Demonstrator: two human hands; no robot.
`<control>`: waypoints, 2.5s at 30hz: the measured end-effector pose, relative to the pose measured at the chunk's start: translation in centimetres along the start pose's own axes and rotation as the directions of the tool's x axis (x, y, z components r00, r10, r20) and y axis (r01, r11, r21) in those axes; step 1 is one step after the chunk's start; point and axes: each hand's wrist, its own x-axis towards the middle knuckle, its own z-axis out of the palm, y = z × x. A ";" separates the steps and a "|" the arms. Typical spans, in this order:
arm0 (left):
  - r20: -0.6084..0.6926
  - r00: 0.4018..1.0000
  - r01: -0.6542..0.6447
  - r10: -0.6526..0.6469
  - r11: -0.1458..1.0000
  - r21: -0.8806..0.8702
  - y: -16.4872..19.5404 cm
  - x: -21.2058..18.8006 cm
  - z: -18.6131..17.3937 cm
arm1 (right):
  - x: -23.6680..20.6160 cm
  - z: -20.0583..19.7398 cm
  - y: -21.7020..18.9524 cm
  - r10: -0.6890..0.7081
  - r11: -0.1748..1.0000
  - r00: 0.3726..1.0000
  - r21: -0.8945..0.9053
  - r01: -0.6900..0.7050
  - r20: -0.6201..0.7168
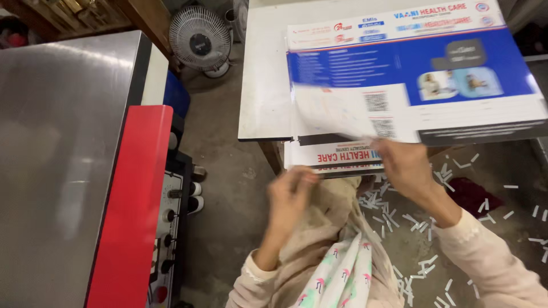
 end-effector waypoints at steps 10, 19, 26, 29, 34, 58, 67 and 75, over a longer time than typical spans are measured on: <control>-0.015 0.616 -0.589 0.787 0.474 0.654 16.4 8.0 7.7 | 1.2 -6.9 -7.8 0.439 0.229 0.733 0.854 0.468 -0.520; 0.440 0.713 -0.690 0.546 0.434 0.580 5.2 13.3 4.7 | -2.5 -5.9 -3.4 0.131 0.921 0.815 -0.235 -0.311 -0.564; 0.539 0.749 -0.655 0.384 0.549 0.520 2.3 16.4 3.3 | 1.5 -5.2 -0.5 -0.143 0.749 0.984 -0.639 0.178 0.107; 0.486 0.867 -0.417 0.111 0.695 0.585 3.7 19.4 2.6 | 5.8 -6.4 2.1 0.412 0.844 0.836 -0.498 -0.200 0.363; 0.210 0.978 -0.153 -0.020 0.619 0.770 5.1 21.9 6.5 | 10.6 -2.5 6.5 0.159 0.842 0.945 -0.538 0.022 0.287; 0.278 0.572 -0.820 0.772 0.531 0.212 15.6 20.7 1.6 | -5.9 -5.6 1.9 -0.040 0.993 0.711 0.052 0.108 -0.702; 0.118 0.509 -0.778 0.853 0.397 0.487 12.8 20.3 -0.6 | -2.1 -3.6 -4.8 -0.623 0.781 0.692 -0.346 0.521 -0.365; 0.263 0.815 -0.572 0.516 0.788 0.227 -1.3 13.8 2.1 | 4.8 3.7 -0.9 -0.219 0.976 0.960 -0.052 0.214 -0.175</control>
